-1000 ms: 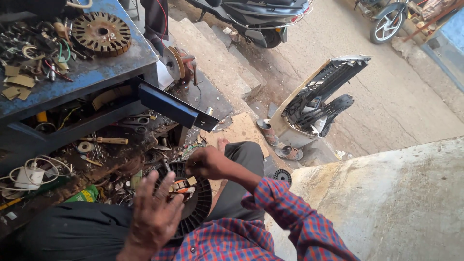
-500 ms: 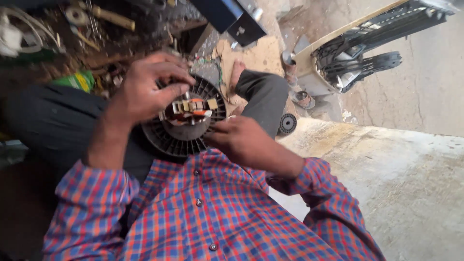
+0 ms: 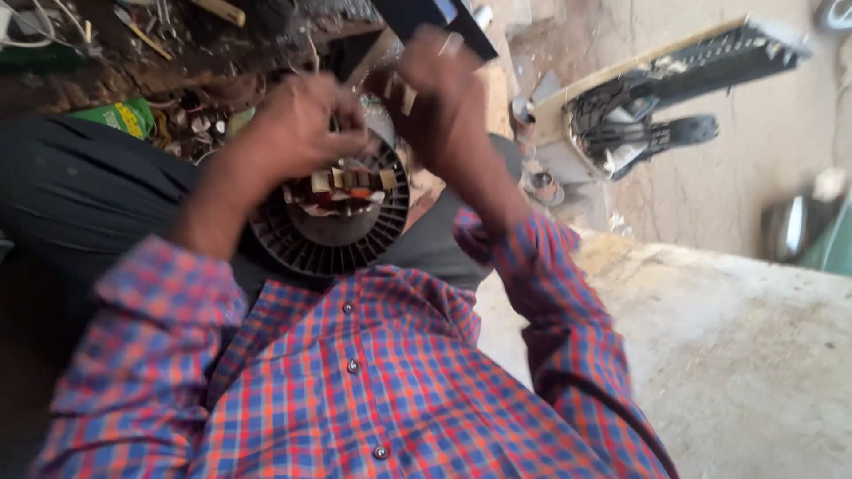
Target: The person is repairing an electrical motor by hand, manipulating small components and wires within the motor housing. They use their fingers to adjust and position parts inside the motor, occasionally rotating the housing to access different areas.
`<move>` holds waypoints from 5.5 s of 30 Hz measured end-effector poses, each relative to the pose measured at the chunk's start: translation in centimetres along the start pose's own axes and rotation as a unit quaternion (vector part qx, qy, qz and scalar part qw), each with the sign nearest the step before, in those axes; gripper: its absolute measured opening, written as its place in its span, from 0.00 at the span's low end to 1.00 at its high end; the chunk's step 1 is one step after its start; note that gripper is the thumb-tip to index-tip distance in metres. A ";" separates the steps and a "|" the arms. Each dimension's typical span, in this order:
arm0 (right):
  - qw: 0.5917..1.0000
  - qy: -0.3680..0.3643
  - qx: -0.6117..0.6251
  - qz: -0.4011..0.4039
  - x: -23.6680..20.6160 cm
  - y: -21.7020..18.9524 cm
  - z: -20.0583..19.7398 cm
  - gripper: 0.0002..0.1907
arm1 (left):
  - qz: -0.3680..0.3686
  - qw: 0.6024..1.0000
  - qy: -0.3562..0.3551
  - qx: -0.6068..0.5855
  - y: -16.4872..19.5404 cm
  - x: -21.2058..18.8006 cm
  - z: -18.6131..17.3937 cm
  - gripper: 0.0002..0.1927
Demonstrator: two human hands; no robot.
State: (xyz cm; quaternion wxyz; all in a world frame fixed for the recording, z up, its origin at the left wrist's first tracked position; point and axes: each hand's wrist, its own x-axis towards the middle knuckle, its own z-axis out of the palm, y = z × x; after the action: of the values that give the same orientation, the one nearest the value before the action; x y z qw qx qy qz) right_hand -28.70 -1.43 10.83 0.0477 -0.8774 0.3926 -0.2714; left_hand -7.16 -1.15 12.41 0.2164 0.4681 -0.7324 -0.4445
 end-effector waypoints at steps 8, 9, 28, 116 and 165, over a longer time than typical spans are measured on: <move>0.969 -0.196 0.151 -0.025 -4.0 -4.3 -6.7 0.13 | 0.297 0.931 0.197 0.078 0.9 -6.5 3.4 0.04; 0.987 -0.161 0.023 -0.008 -3.9 -2.9 -5.6 0.14 | 0.321 0.890 0.227 0.232 0.3 -7.6 4.5 0.04; 0.955 -0.209 -0.155 -0.139 -5.3 -4.5 -6.4 0.07 | 0.278 0.939 0.196 0.048 0.2 -6.3 4.0 0.05; 0.992 -0.020 0.117 -0.031 1.0 -0.5 -1.0 0.05 | 0.111 0.988 0.102 0.042 -0.1 -0.7 0.3 0.12; 0.985 -0.103 0.122 0.072 -3.8 -1.4 -4.1 0.06 | 0.280 0.836 0.272 0.386 -1.4 -8.4 5.5 0.09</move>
State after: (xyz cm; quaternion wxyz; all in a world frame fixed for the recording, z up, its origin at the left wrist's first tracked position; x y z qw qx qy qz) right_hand -31.94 2.73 13.04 0.2141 -0.8576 0.4119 -0.2215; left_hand -6.53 8.45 9.23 0.3238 0.3902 -0.8562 0.0996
